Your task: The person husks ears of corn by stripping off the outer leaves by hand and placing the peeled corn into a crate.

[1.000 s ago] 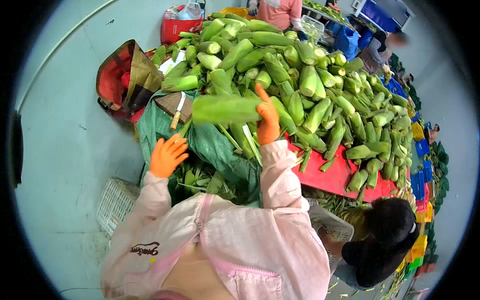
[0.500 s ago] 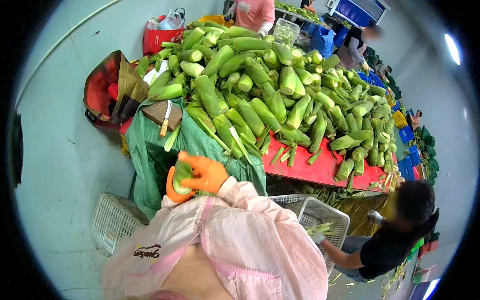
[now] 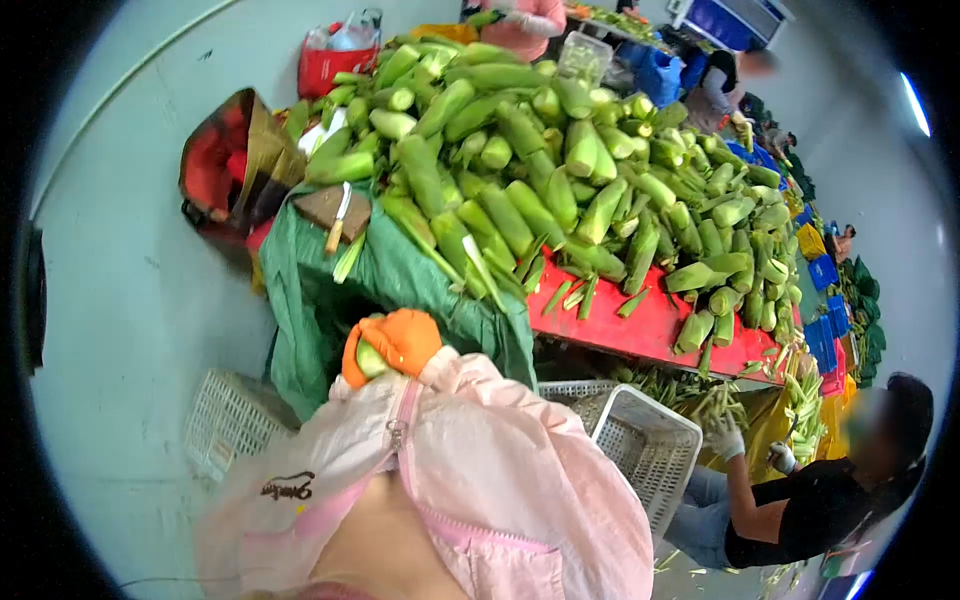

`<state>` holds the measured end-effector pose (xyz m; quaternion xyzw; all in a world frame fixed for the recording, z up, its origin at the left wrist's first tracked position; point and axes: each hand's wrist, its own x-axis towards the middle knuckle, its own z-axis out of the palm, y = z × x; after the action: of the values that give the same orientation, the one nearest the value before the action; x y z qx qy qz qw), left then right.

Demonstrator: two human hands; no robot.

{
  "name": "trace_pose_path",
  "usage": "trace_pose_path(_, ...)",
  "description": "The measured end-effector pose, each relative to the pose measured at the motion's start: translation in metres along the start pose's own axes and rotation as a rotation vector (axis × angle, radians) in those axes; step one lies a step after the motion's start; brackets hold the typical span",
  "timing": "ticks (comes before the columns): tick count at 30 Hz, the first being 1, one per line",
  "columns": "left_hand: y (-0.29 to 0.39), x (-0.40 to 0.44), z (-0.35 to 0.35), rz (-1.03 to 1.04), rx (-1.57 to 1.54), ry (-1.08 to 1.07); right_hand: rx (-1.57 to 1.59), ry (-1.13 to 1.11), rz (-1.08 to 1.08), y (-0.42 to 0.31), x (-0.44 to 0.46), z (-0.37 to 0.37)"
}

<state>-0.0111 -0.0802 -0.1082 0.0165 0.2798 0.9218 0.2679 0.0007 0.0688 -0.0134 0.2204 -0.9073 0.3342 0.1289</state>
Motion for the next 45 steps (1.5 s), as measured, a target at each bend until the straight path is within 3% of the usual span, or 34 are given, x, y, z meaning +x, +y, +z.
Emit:
trace_pose_path(1, -0.009, 0.005, -0.028, -0.032, -0.032, -0.031, -0.011, 0.030, 0.013, 0.000, -0.003, 0.002)
trace_pose_path(2, -0.017, 0.017, -0.053, -0.109, -0.363, -0.285, -0.019, 0.053, 0.024, 0.003, -0.004, 0.006)
trace_pose_path(5, -0.013, 0.006, -0.022, -0.137, -0.441, 0.005, 0.361, 0.220, 0.166, 0.031, -0.008, 0.030)
trace_pose_path(6, -0.006, -0.003, -0.005, -0.144, -0.440, -0.098, 0.239, 0.238, 0.241, 0.050, -0.005, 0.034)
trace_pose_path(7, 0.008, -0.012, 0.020, -0.173, -0.294, 0.017, 0.120, 0.247, 0.320, 0.070, -0.003, 0.038)
trace_pose_path(8, 0.013, -0.019, 0.025, -0.201, -0.306, 0.111, 0.228, 0.267, 0.453, 0.085, 0.000, 0.024)
trace_pose_path(10, 0.017, -0.025, 0.012, -0.251, -0.437, 0.009, 0.449, 0.350, 0.718, 0.117, 0.005, -0.003)
trace_pose_path(11, 0.021, -0.031, 0.023, -0.208, -0.407, 0.068, 0.949, 0.529, 0.852, 0.171, -0.005, 0.007)
trace_pose_path(12, 0.022, -0.033, 0.020, -0.197, -0.416, 0.075, 1.192, 0.790, 0.919, 0.177, -0.010, 0.002)
trace_pose_path(14, 0.025, -0.033, 0.016, -0.092, -0.456, 0.186, 1.205, 0.532, 0.906, 0.147, -0.026, -0.025)
trace_pose_path(15, 0.030, -0.034, 0.013, -0.125, -0.485, 0.116, 0.900, 0.317, 0.710, 0.141, -0.031, -0.014)
trace_pose_path(16, 0.032, -0.033, 0.005, -0.161, -0.503, 0.122, 0.808, 0.176, 0.584, 0.104, -0.033, -0.004)
trace_pose_path(17, 0.025, -0.031, -0.002, -0.060, -0.348, 0.108, 0.719, 0.058, 0.446, 0.068, -0.034, 0.006)
trace_pose_path(18, 0.017, -0.030, -0.009, 0.039, -0.190, 0.092, 0.841, 0.009, 0.375, 0.010, -0.026, 0.000)
trace_pose_path(19, 0.012, -0.027, -0.014, 0.031, -0.190, 0.091, 0.729, -0.067, 0.321, 0.002, -0.025, 0.003)
trace_pose_path(21, 0.009, -0.021, -0.010, 0.020, -0.503, 0.122, 0.379, -0.203, 0.250, -0.021, -0.019, -0.015)
trace_pose_path(25, 0.004, -0.018, 0.005, 0.023, -0.471, 0.037, 0.116, -0.118, 0.036, -0.020, -0.023, -0.016)
trace_pose_path(28, 0.002, -0.023, 0.011, 0.017, -0.485, -0.075, -0.018, -0.092, 0.047, -0.023, -0.029, -0.007)
trace_pose_path(29, 0.000, -0.025, 0.010, 0.000, -0.503, 0.040, -0.031, 0.017, 0.002, -0.017, -0.032, 0.005)
trace_pose_path(33, 0.002, -0.033, 0.010, 0.031, -0.431, 0.128, -0.028, -0.011, 0.016, -0.014, -0.036, 0.014)
trace_pose_path(35, 0.005, -0.037, 0.008, 0.015, -0.445, 0.232, 0.465, -0.009, 0.330, 0.006, -0.043, 0.032)
trace_pose_path(36, 0.006, -0.038, 0.008, 0.019, -0.447, 0.232, 0.465, -0.013, 0.327, 0.004, -0.038, 0.027)
trace_pose_path(38, 0.012, -0.041, 0.008, 0.004, -0.491, 0.124, 0.942, -0.065, 0.719, -0.002, -0.028, 0.013)
trace_pose_path(44, 0.027, -0.049, 0.018, 0.076, -0.589, 0.109, 1.063, -0.007, 0.791, 0.013, -0.018, -0.004)
trace_pose_path(45, 0.031, -0.051, 0.020, 0.096, -0.506, -0.024, 1.093, -0.002, 0.762, 0.011, -0.019, -0.006)
